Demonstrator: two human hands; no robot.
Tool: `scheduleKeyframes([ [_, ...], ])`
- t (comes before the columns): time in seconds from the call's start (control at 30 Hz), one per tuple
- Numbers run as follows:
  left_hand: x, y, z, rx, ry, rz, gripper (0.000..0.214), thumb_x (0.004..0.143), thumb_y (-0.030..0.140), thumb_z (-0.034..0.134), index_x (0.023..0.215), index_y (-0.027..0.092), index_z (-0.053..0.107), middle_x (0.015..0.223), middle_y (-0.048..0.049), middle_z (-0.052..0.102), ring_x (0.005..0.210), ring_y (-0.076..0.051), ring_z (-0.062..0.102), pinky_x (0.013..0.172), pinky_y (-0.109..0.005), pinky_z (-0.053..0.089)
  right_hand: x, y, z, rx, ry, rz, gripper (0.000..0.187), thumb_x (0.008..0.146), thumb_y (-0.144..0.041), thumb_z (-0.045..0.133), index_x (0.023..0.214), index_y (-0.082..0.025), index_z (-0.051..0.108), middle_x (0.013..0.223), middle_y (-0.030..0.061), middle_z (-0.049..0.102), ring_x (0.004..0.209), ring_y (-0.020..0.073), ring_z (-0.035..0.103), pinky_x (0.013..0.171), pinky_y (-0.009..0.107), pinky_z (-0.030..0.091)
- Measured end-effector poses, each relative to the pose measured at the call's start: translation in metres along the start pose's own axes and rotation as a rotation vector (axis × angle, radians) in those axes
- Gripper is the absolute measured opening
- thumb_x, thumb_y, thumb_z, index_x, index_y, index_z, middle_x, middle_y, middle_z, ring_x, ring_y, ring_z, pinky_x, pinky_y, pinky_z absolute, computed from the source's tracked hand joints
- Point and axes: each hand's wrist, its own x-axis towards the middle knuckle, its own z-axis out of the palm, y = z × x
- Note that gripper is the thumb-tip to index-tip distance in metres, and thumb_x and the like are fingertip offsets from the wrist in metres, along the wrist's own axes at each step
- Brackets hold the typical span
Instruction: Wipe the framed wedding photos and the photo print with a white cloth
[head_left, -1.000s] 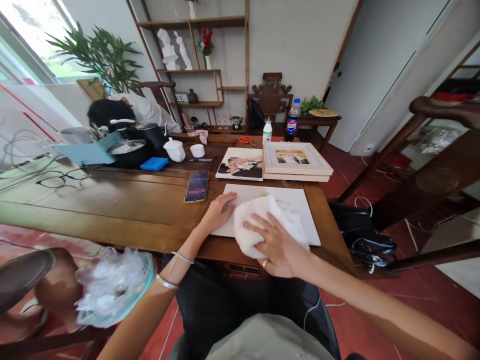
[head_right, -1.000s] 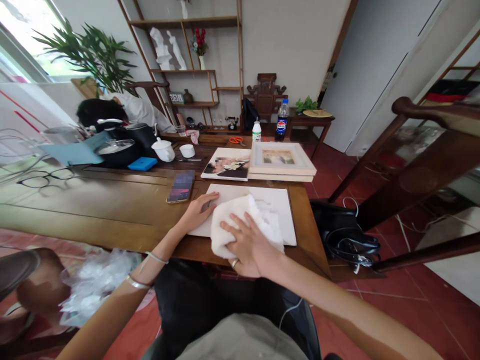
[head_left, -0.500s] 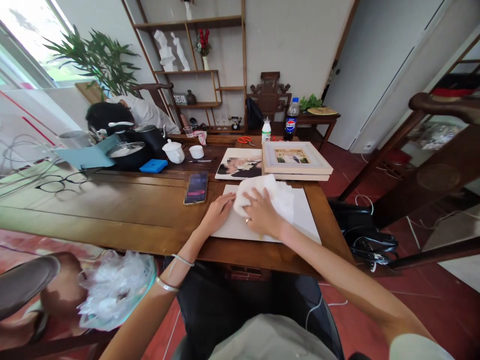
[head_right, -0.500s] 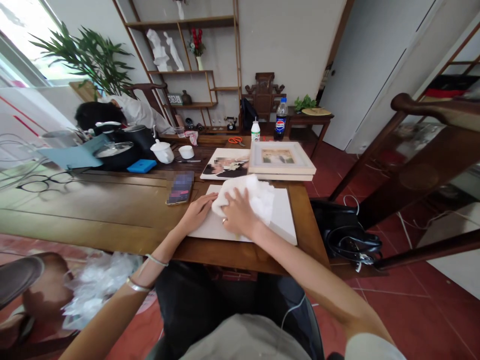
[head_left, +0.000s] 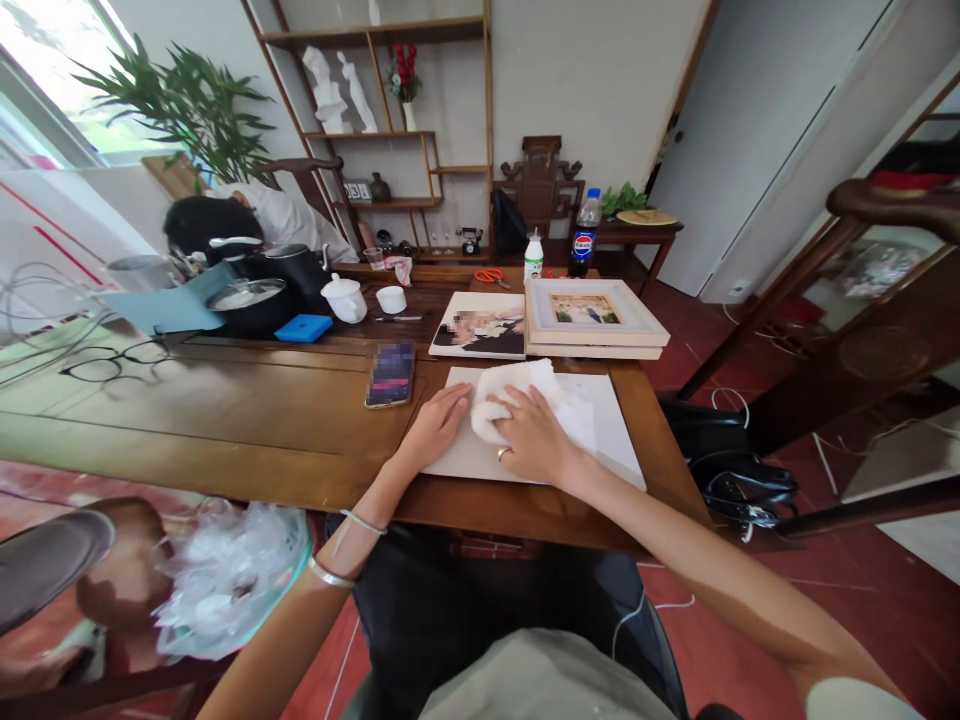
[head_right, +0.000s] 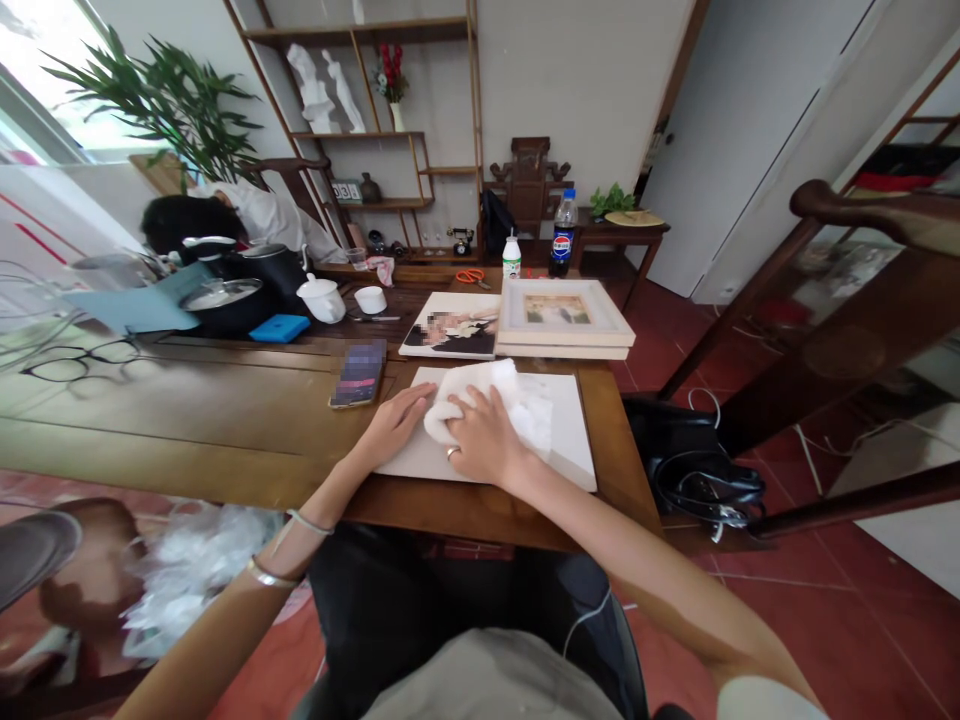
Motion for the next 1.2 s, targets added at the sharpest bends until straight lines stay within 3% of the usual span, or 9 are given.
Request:
scheduleKeyframes([
  [0.13, 0.0, 0.006, -0.005, -0.039, 0.013, 0.053, 0.045, 0.096, 0.037, 0.032, 0.132, 0.016, 0.05, 0.137, -0.0102, 0.051, 0.131, -0.022, 0.042, 0.111, -0.041, 0.032, -0.002, -0.017, 0.002, 0.03, -0.026, -0.156, 0.036, 0.078, -0.026, 0.051, 0.108, -0.014, 0.067, 0.138, 0.0119, 0.049, 0.134, 0.0363, 0.026, 0.109, 0.058, 0.011],
  [0.23, -0.001, 0.008, -0.007, -0.079, -0.015, 0.064, 0.046, 0.097, 0.037, 0.029, 0.132, 0.016, 0.05, 0.138, -0.0095, 0.051, 0.132, -0.021, 0.042, 0.112, -0.04, 0.03, -0.017, -0.031, -0.007, 0.11, -0.098, -0.341, 0.032, 0.076, -0.025, 0.053, 0.101, -0.014, 0.07, 0.136, 0.0115, 0.052, 0.134, 0.0355, 0.027, 0.11, 0.056, 0.01],
  [0.3, -0.002, 0.007, -0.006, -0.078, -0.028, 0.049, 0.047, 0.098, 0.037, 0.028, 0.131, 0.014, 0.052, 0.137, -0.0102, 0.052, 0.13, -0.021, 0.043, 0.111, -0.04, 0.031, -0.029, -0.029, -0.018, 0.181, -0.158, -0.385, 0.031, 0.075, -0.024, 0.054, 0.099, -0.013, 0.07, 0.132, 0.0132, 0.055, 0.133, 0.033, 0.032, 0.111, 0.054, 0.014],
  [0.47, -0.002, 0.006, -0.003, 0.03, -0.07, 0.008, 0.047, 0.096, 0.038, 0.032, 0.131, 0.012, 0.051, 0.136, -0.0121, 0.052, 0.13, -0.023, 0.044, 0.111, -0.042, 0.031, -0.057, 0.017, -0.036, 0.316, -0.154, -0.223, 0.032, 0.075, -0.014, 0.05, 0.102, -0.016, 0.067, 0.132, 0.0117, 0.055, 0.129, 0.0237, 0.041, 0.111, 0.043, 0.023],
  [0.67, 0.0, 0.005, -0.002, 0.102, -0.091, 0.0, 0.046, 0.091, 0.035, 0.043, 0.13, 0.012, 0.052, 0.135, -0.0142, 0.052, 0.129, -0.026, 0.045, 0.11, -0.044, 0.034, -0.063, 0.102, -0.017, 0.162, -0.01, 0.144, 0.032, 0.083, -0.019, 0.045, 0.108, -0.015, 0.065, 0.139, 0.0116, 0.048, 0.136, 0.0315, 0.03, 0.108, 0.05, 0.029],
  [0.8, 0.0, 0.005, -0.003, 0.09, -0.089, -0.001, 0.044, 0.091, 0.034, 0.043, 0.129, 0.014, 0.053, 0.135, -0.0133, 0.053, 0.129, -0.025, 0.046, 0.109, -0.044, 0.035, -0.05, 0.124, -0.009, 0.013, 0.05, 0.197, 0.028, 0.086, -0.022, 0.044, 0.102, -0.013, 0.065, 0.133, 0.0173, 0.053, 0.137, 0.0289, 0.028, 0.112, 0.05, 0.023],
  [0.93, -0.001, 0.007, -0.003, 0.088, -0.092, -0.006, 0.044, 0.09, 0.034, 0.044, 0.129, 0.014, 0.053, 0.136, -0.0132, 0.052, 0.129, -0.025, 0.046, 0.11, -0.045, 0.034, -0.062, 0.103, -0.018, 0.012, -0.006, 0.125, 0.022, 0.081, -0.018, 0.047, 0.091, -0.013, 0.066, 0.138, 0.0175, 0.048, 0.136, 0.0271, 0.029, 0.113, 0.05, 0.02],
  [1.03, -0.001, 0.006, -0.002, 0.092, -0.087, -0.006, 0.044, 0.09, 0.033, 0.044, 0.129, 0.015, 0.053, 0.136, -0.0126, 0.052, 0.129, -0.025, 0.045, 0.11, -0.044, 0.034, -0.093, 0.07, -0.035, 0.097, -0.1, 0.081, 0.017, 0.076, -0.016, 0.05, 0.081, -0.017, 0.066, 0.147, 0.0113, 0.037, 0.137, 0.0271, 0.027, 0.114, 0.048, 0.019],
  [1.2, -0.002, 0.004, -0.001, 0.103, -0.081, 0.003, 0.044, 0.09, 0.031, 0.044, 0.129, 0.014, 0.053, 0.136, -0.0125, 0.052, 0.129, -0.024, 0.046, 0.11, -0.043, 0.034, -0.134, 0.035, -0.064, 0.231, -0.298, 0.071, 0.019, 0.069, -0.011, 0.049, 0.076, -0.021, 0.064, 0.145, 0.0026, 0.041, 0.138, 0.0256, 0.026, 0.114, 0.045, 0.02],
])
